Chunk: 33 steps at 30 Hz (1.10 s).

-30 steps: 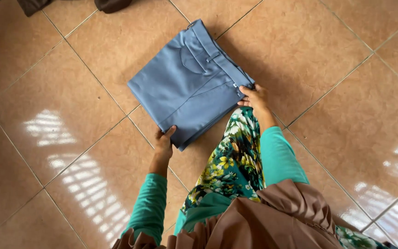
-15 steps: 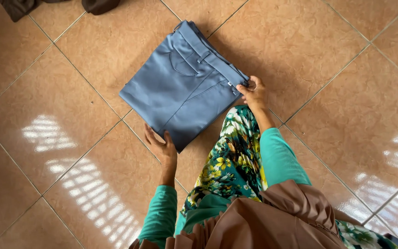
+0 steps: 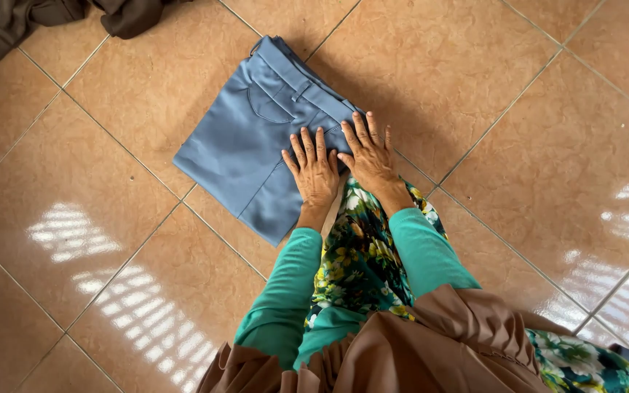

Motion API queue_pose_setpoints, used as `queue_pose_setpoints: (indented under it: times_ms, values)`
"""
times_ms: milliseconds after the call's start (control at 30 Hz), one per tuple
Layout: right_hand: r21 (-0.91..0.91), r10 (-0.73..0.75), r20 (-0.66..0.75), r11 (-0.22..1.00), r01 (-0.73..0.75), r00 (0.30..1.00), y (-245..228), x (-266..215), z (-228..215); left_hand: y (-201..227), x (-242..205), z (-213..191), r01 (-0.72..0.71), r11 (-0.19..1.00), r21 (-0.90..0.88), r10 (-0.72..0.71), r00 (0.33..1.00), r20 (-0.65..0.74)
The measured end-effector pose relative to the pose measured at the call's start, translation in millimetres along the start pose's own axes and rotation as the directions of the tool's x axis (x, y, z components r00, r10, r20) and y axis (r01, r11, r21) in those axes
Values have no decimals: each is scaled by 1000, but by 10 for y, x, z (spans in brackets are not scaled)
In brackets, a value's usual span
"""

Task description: A person sitting on the floor picks up pants from a pile, spreads them out, folds them into a rectangular shape, and stacks them neatly.

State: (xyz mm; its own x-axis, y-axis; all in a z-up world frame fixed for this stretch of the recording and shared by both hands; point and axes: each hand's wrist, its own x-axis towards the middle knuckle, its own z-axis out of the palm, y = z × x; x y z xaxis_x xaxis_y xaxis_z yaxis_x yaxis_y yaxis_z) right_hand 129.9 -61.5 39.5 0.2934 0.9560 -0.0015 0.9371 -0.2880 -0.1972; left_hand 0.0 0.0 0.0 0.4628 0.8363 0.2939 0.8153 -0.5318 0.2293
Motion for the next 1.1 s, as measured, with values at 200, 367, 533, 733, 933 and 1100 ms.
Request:
queue_pose_setpoints:
  times_ms: [200,367,533,733,933,1100]
  values:
    - [-12,5,-6,1000,-5,1000,54,43,81,13,30,-3,11,1000,-9,-10,1000,22]
    - [21,36,-168,999,-33,985,311,-73,5,358,158,-55,-36,998,-58,34,999,-32]
    - [-12,134,-301,990,-144,944,811,-402,-82,930,179,21,-151,984,-89,147,988,-50]
    - [79,359,-260,933,-350,896,1357,-939,231,1442,-55,254,-313,946,-86,314,950,-3]
    - [171,531,-143,844,-508,835,1631,-1330,283,1735,-241,541,-403,915,-27,403,915,17]
    - [161,654,-108,755,-636,749,1856,-1837,121,2247,-552,551,-475,878,-59,479,869,126]
